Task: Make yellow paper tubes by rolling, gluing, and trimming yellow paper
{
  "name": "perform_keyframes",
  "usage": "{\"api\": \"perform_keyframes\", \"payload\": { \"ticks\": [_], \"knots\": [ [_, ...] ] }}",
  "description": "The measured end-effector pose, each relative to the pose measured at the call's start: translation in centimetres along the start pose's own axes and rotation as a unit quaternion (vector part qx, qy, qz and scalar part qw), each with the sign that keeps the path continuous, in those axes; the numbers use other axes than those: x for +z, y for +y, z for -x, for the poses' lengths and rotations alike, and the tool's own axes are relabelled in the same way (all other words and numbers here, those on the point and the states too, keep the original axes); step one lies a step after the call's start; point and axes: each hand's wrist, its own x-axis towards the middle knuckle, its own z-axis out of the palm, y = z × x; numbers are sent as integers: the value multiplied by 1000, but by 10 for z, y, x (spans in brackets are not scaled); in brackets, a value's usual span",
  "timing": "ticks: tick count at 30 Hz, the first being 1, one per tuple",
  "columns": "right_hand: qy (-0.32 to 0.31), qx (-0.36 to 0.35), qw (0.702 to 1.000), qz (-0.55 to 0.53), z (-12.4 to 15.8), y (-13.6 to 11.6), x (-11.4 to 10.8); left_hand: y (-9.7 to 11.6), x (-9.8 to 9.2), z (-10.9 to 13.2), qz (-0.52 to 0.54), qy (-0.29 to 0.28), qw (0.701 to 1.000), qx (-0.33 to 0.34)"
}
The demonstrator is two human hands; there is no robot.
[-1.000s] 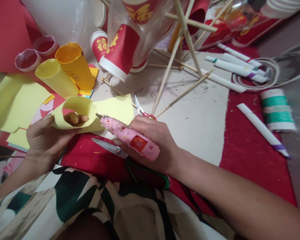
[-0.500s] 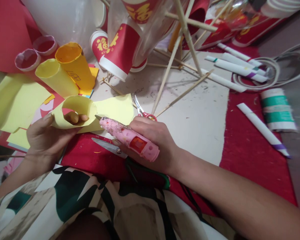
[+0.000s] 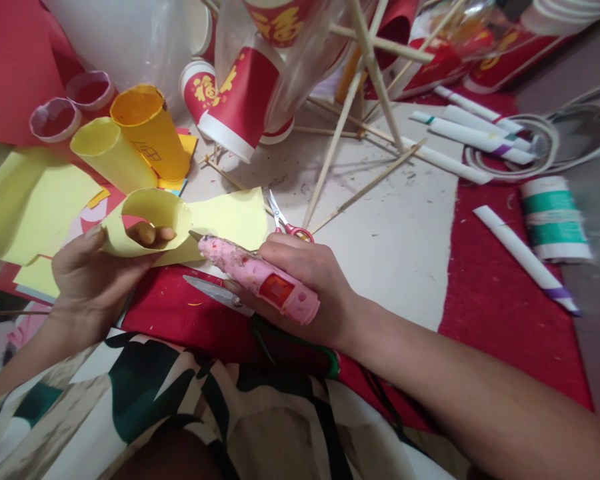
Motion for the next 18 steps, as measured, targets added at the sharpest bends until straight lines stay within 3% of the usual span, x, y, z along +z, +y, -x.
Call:
{"api": "perform_keyframes", "payload": {
  "ticks": [14, 18],
  "knots": [
    [-4, -16, 1000, 7, -1, -1, -1, 0, -2, -1, 1, 9, 1000, 0],
    [-9, 7, 1000, 6, -1, -1, 0, 0, -2, -1, 3, 3, 1000, 0]
  ]
}}
